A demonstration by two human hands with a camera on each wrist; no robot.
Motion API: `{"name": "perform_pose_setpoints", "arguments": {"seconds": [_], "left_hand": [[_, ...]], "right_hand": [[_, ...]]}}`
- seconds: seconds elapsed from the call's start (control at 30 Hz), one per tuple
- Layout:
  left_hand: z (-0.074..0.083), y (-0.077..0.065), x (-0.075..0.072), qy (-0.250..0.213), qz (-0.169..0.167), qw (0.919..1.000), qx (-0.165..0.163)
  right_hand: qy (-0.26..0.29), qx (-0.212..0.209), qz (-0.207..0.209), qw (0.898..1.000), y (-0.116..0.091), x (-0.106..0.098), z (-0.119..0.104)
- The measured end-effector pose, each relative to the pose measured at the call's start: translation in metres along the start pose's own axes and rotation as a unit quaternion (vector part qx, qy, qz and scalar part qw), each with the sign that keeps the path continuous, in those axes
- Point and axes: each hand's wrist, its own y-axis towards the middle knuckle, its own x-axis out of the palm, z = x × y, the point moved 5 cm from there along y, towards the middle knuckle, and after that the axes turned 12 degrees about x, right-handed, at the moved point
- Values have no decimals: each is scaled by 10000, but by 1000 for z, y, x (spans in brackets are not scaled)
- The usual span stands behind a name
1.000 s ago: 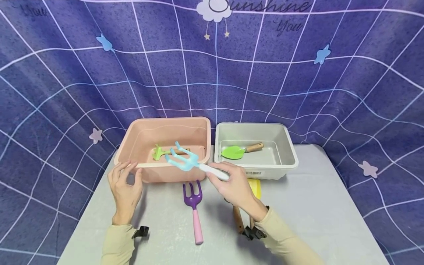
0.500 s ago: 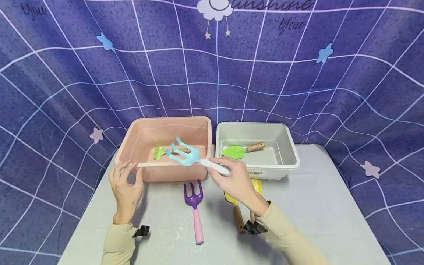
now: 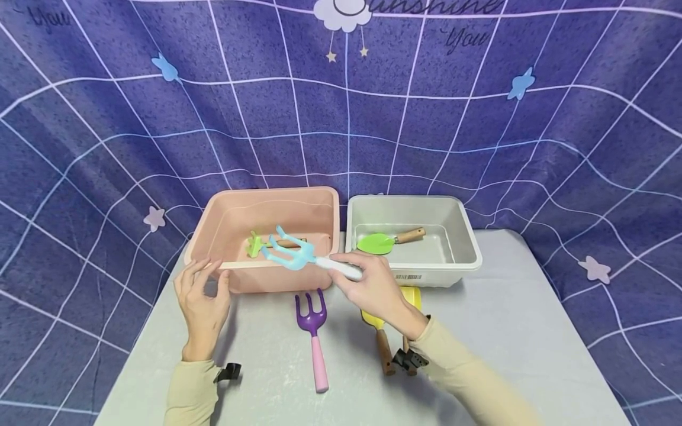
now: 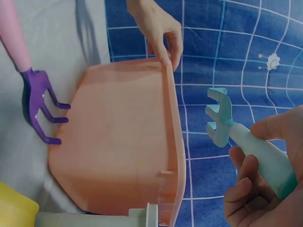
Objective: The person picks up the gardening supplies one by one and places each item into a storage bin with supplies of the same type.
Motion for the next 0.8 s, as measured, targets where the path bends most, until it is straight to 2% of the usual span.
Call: {"name": "perform_pose_setpoints", "arguments": {"seconds": [0.33, 0.8], "left_hand": [[0, 0, 0, -4, 4, 10000, 3], [2, 0, -1, 30, -27, 10000, 14]], "right_hand": [[37, -205, -111, 9997, 2, 1, 2], [-36, -191, -266, 9995, 6, 5, 3]]}}
